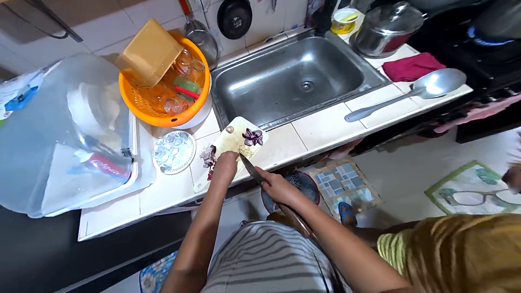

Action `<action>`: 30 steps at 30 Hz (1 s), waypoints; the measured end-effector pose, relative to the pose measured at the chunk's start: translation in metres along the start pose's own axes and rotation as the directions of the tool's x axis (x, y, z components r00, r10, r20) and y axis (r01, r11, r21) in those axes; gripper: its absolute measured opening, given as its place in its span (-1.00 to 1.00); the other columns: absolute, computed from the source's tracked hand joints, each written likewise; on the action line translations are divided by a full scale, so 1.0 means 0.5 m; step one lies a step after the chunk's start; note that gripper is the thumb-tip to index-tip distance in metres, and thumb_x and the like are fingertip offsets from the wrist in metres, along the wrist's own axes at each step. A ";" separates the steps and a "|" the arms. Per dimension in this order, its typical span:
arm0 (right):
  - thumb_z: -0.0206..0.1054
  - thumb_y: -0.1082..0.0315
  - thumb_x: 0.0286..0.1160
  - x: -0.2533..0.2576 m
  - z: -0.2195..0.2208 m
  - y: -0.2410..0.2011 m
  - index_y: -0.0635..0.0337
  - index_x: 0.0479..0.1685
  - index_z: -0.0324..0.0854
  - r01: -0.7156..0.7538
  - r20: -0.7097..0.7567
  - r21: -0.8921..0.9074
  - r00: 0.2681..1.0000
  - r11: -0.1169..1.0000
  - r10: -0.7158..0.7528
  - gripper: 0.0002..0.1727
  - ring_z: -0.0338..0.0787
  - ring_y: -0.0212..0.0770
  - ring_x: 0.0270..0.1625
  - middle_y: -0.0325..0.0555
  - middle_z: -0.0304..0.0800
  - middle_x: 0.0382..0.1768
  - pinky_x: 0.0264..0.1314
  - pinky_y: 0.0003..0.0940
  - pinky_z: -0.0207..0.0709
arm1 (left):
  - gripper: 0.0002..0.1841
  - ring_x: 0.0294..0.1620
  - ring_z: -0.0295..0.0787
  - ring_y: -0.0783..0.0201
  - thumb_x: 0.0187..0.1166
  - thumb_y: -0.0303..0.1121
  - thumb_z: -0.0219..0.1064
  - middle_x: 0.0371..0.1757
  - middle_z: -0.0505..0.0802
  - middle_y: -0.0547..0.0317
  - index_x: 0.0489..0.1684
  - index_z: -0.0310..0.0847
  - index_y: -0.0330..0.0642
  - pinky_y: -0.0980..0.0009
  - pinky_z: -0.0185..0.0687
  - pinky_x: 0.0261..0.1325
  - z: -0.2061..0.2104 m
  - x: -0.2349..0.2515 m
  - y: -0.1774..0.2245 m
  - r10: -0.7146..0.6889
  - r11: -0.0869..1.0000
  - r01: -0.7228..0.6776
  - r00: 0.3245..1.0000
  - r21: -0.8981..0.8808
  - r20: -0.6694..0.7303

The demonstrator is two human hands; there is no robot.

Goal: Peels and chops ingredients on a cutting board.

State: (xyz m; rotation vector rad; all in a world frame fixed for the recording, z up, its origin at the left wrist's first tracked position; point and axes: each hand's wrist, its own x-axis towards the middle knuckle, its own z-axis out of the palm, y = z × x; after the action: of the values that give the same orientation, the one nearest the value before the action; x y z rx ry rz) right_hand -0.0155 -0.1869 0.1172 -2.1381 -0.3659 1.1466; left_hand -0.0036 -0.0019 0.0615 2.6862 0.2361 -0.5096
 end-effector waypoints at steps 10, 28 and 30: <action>-0.11 0.51 0.82 0.005 0.020 -0.029 0.15 0.93 -0.17 -0.023 -0.021 -0.135 1.000 0.991 0.020 -0.31 0.60 0.27 0.51 0.43 0.53 0.50 0.57 0.09 0.37 | -0.54 0.49 0.63 -0.22 0.66 -0.46 0.31 0.39 0.74 -0.32 0.52 0.52 -0.42 -0.09 0.37 0.61 0.010 -0.020 -0.015 -0.070 0.987 0.060 0.995 -0.147 -0.064; -0.10 0.46 0.83 0.021 0.020 -0.049 0.17 0.90 -0.01 -0.021 -0.064 -0.221 0.998 0.975 0.007 -0.36 0.63 0.30 0.50 0.41 0.61 0.44 0.57 0.14 0.37 | -0.73 0.35 0.75 -0.14 0.73 -0.45 0.20 0.21 0.86 -0.21 0.16 0.80 -0.36 -0.06 0.47 0.51 0.016 -0.015 -0.021 -0.064 0.988 0.047 0.992 -0.149 -0.112; -0.09 0.47 0.82 0.019 0.019 -0.057 0.16 0.91 -0.05 -0.026 -0.045 -0.234 0.999 0.972 0.015 -0.35 0.62 0.30 0.50 0.41 0.61 0.44 0.57 0.14 0.38 | -0.73 0.34 0.76 -0.15 0.72 -0.45 0.21 0.19 0.86 -0.22 0.14 0.80 -0.36 -0.06 0.48 0.50 0.013 -0.014 -0.018 -0.080 0.986 0.065 0.992 -0.152 -0.099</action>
State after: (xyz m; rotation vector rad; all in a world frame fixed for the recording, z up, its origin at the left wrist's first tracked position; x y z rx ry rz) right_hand -0.0158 -0.1569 0.1269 -2.3727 -0.4816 1.1131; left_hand -0.0142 0.0029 0.0554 2.5686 0.3874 -0.3571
